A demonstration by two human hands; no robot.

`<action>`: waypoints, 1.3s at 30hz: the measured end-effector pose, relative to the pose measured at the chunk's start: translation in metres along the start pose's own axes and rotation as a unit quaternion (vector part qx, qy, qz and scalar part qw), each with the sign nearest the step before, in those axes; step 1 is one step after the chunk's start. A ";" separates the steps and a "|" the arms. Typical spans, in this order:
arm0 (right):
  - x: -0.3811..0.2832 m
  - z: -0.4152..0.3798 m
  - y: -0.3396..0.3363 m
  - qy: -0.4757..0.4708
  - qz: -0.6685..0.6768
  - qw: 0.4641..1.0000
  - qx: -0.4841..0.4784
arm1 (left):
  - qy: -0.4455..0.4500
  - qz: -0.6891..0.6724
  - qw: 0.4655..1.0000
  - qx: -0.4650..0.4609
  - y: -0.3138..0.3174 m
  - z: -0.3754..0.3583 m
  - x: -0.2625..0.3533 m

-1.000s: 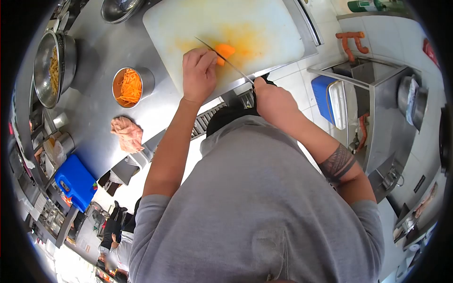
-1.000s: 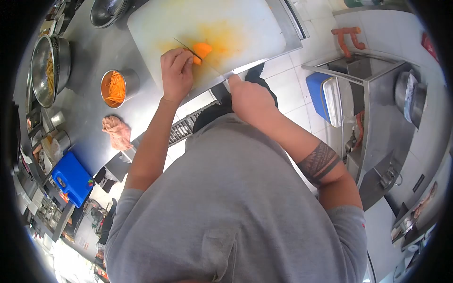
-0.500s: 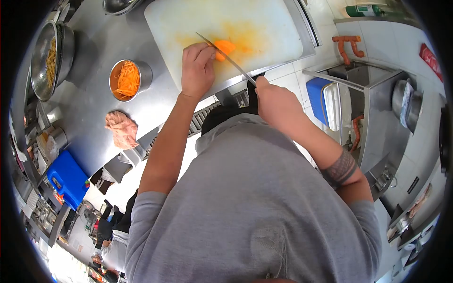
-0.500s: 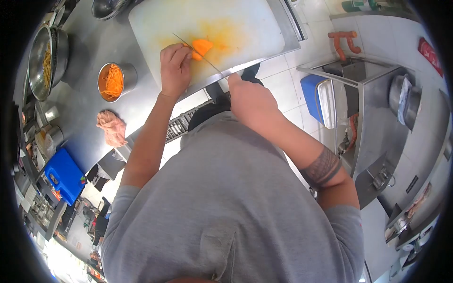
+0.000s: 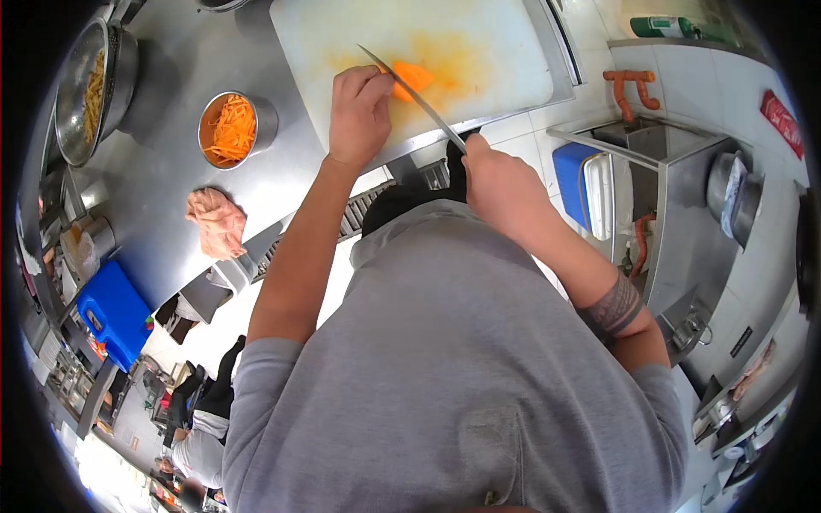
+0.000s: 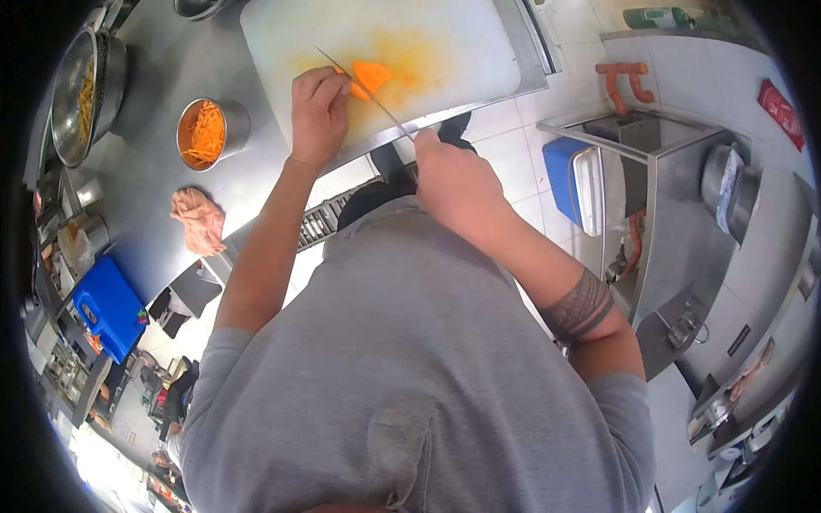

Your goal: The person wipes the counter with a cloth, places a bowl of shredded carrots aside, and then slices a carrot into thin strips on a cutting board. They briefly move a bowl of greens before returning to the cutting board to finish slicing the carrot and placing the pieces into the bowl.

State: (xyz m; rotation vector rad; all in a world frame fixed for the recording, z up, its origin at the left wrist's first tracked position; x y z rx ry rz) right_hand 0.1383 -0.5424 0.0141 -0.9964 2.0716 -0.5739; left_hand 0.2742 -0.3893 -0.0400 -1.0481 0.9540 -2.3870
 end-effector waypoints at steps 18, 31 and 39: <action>0.019 0.032 0.031 -0.023 0.010 1.000 0.011 | -0.009 -0.009 1.000 0.000 -0.001 -0.002 -0.005; 0.012 0.021 0.029 -0.035 0.016 0.999 0.026 | -0.001 -0.007 1.000 0.017 -0.002 0.000 -0.005; -0.007 0.017 0.001 -0.016 -0.022 1.000 -0.003 | -0.010 0.004 1.000 0.018 0.000 -0.001 -0.009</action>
Point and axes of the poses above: each hand's wrist, its own z-axis towards the middle knuckle, its own y-axis out of the palm, x = y × z, the point moved 8 cm from there along z, towards the middle knuckle, and after that the axes turned 9 degrees about z, right-handed, at the moved point
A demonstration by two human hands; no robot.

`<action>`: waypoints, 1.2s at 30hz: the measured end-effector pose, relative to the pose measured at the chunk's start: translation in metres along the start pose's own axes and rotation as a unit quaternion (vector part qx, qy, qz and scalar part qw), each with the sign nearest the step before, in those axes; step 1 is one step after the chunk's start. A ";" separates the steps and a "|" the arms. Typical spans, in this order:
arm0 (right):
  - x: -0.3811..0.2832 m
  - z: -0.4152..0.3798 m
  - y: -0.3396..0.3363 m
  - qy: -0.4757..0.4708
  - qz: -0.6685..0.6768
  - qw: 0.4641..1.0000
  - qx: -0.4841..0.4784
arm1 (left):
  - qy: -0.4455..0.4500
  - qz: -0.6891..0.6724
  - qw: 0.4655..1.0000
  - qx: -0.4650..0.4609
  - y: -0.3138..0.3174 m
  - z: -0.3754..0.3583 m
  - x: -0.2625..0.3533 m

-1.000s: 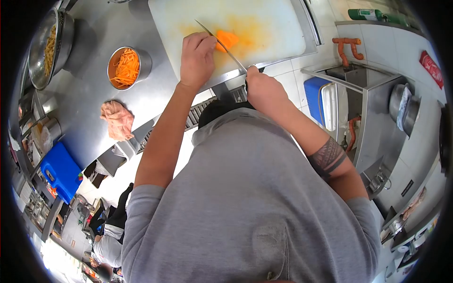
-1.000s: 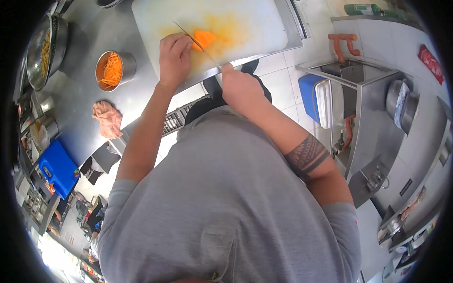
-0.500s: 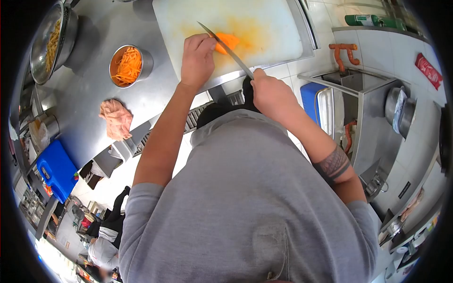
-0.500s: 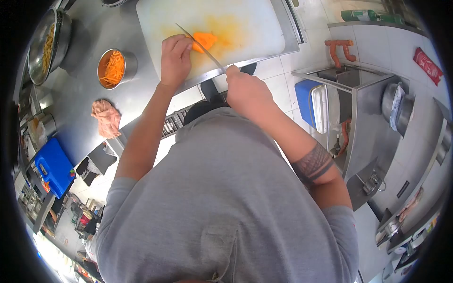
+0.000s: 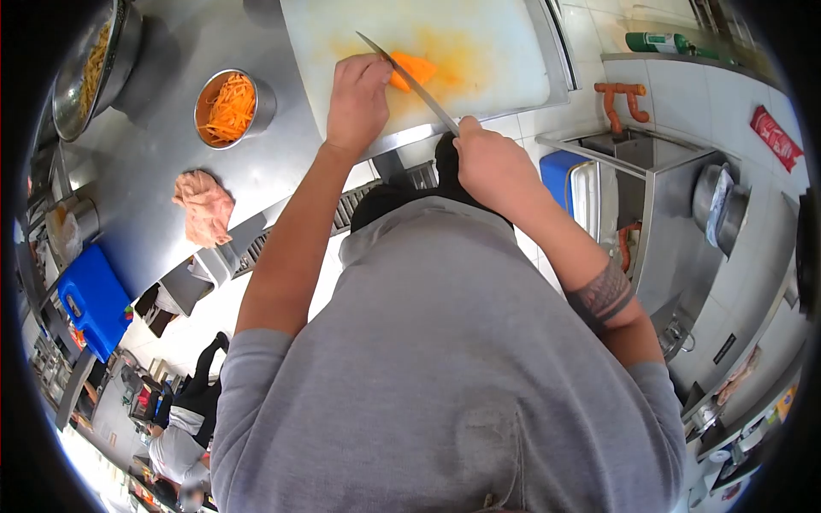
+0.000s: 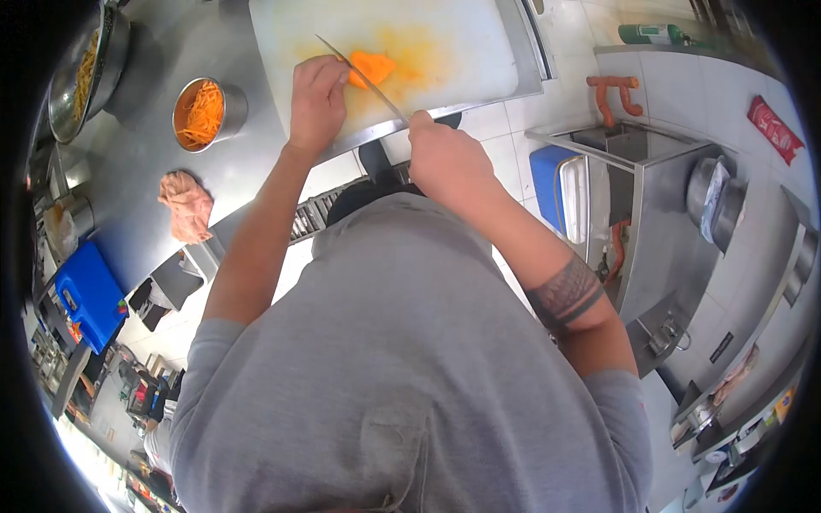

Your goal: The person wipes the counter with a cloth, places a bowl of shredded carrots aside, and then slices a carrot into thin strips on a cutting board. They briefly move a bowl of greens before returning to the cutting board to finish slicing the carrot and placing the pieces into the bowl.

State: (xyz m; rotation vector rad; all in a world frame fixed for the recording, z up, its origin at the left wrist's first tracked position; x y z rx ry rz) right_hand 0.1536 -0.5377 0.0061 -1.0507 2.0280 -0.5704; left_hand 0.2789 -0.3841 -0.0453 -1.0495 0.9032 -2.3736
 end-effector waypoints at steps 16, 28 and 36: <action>-0.005 0.006 -0.004 -0.006 0.007 1.000 0.007 | 0.009 0.000 1.000 -0.010 -0.006 0.001 -0.001; 0.012 0.038 0.025 -0.016 0.011 1.000 0.012 | 0.015 -0.003 1.000 -0.003 -0.005 -0.001 -0.007; -0.004 0.005 -0.004 0.014 -0.010 1.000 -0.018 | 0.010 -0.007 1.000 0.007 -0.004 -0.002 -0.009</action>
Point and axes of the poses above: each hand's wrist, its own z-axis towards the middle knuckle, its own y-axis out of the palm, x = y × z, the point moved 8 cm from there along z, towards the middle knuckle, and after that the axes turned 9 degrees about z, right-handed, at the moved point
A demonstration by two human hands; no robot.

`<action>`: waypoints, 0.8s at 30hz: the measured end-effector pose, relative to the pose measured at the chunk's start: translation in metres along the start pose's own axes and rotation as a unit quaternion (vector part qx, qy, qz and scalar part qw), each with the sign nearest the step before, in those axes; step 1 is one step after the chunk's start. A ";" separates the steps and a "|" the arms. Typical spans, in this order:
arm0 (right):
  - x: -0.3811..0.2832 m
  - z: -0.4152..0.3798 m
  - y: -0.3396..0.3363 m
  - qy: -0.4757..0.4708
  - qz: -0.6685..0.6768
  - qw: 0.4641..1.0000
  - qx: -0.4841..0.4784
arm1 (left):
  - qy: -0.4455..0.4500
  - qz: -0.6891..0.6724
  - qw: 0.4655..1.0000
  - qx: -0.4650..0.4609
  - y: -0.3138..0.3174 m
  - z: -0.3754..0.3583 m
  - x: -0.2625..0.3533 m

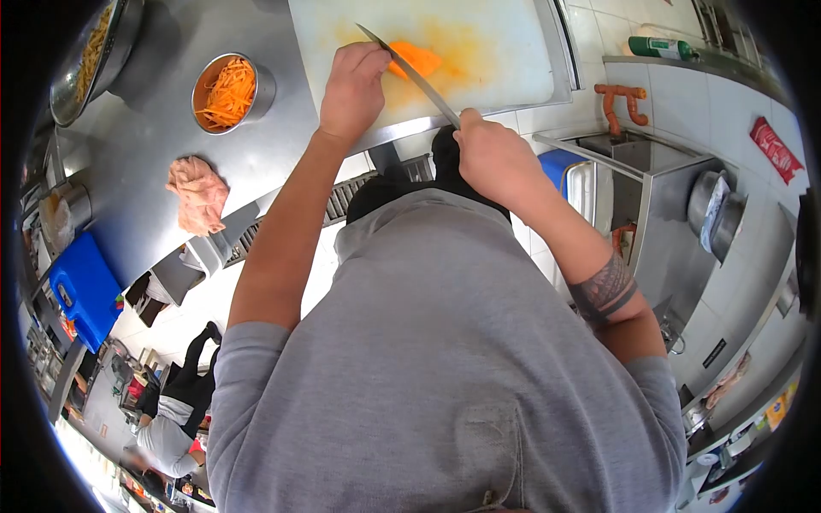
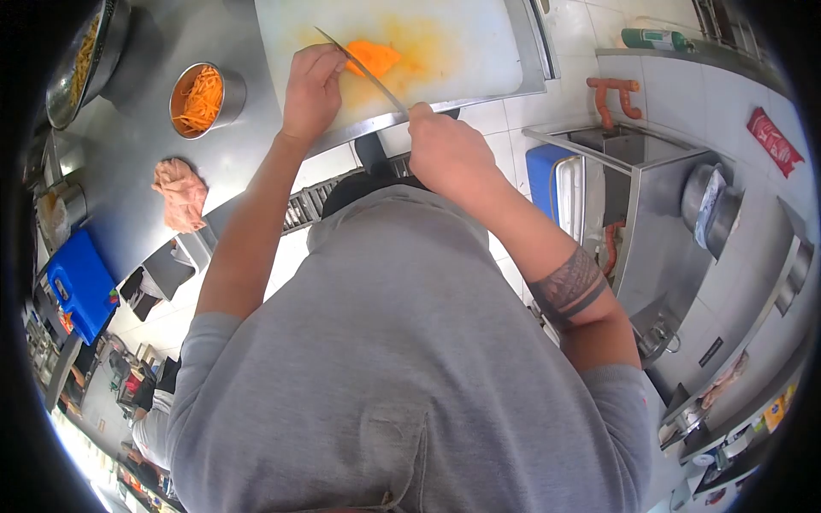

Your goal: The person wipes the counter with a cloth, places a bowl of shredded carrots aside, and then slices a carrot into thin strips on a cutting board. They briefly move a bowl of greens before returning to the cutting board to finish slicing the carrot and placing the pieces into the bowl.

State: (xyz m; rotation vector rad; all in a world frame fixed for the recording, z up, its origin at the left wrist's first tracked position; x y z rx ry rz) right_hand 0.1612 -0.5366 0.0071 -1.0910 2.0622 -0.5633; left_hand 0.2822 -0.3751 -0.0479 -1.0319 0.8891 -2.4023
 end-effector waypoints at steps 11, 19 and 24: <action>0.006 0.022 0.002 -0.029 0.001 0.999 0.028 | -0.053 0.019 0.998 -0.004 -0.003 -0.003 -0.001; 0.008 0.016 0.008 -0.031 -0.001 1.000 0.007 | -0.043 0.012 0.999 0.010 -0.004 -0.002 -0.002; 0.014 0.042 0.024 -0.065 0.011 0.997 0.031 | -0.048 0.018 0.999 0.006 -0.003 -0.002 -0.003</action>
Point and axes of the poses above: each hand's wrist, its own z-axis towards the middle knuckle, its own y-axis out of the palm, x = y × z, the point moved 8 cm from there along z, towards the middle knuckle, and after that the axes turned 9 degrees about z, right-handed, at the moved point
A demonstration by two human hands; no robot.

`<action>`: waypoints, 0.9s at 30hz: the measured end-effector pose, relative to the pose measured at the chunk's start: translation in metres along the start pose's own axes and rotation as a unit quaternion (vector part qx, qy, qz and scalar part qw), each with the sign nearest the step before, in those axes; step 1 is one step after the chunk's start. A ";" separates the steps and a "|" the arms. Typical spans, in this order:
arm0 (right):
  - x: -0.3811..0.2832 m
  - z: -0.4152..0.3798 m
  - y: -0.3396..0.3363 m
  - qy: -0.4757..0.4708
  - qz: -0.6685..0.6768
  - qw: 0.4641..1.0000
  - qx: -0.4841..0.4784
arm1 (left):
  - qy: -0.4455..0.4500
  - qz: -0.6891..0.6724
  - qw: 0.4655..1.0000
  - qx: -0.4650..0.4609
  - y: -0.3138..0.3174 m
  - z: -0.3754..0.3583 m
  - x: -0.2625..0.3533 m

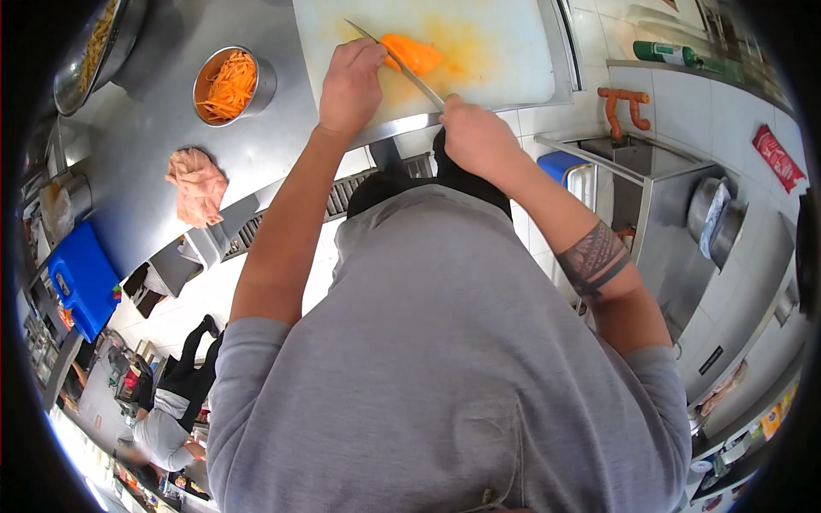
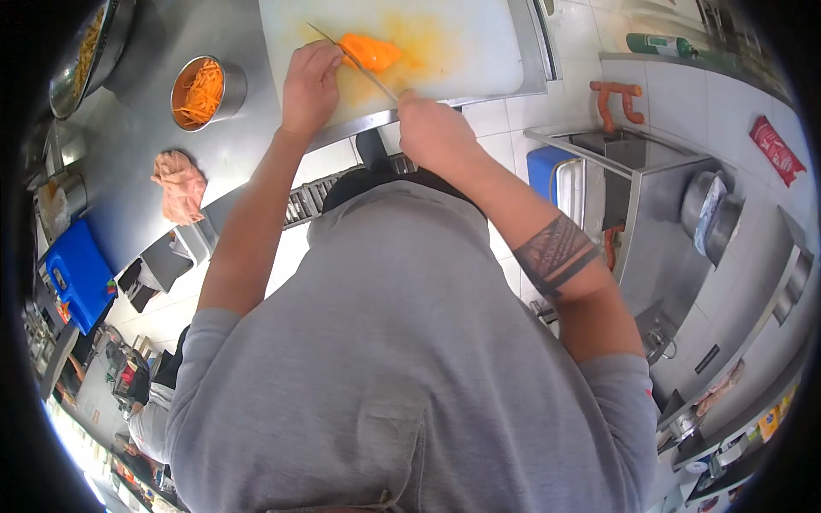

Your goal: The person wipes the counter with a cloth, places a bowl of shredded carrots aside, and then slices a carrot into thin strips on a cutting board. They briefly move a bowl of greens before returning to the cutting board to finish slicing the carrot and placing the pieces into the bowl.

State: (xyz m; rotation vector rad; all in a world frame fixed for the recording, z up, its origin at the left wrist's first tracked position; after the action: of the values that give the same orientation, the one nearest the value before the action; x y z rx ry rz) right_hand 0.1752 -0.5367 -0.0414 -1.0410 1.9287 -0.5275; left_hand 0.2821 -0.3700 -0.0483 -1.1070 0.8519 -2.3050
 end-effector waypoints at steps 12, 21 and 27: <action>0.012 0.002 0.004 -0.006 0.006 1.000 0.010 | -0.004 -0.003 1.000 0.006 0.002 -0.004 -0.002; -0.018 -0.029 -0.035 0.038 -0.020 0.999 -0.031 | 0.001 0.012 1.000 0.021 0.000 -0.001 -0.001; 0.006 0.011 0.001 -0.006 -0.006 1.000 0.002 | 0.010 0.019 1.000 0.014 0.000 0.001 -0.001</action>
State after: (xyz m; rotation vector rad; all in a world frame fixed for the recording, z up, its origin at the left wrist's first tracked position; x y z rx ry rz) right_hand 0.1825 -0.5410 -0.0511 -1.0514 1.9117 -0.5318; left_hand 0.2833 -0.3693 -0.0487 -1.0483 0.8398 -2.2943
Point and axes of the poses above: each hand's wrist, its own z-axis towards the middle knuckle, its own y-axis out of the palm, x = y × z, the point moved 8 cm from there along z, towards the middle knuckle, and after that the axes turned 9 degrees about z, right-handed, at the moved point
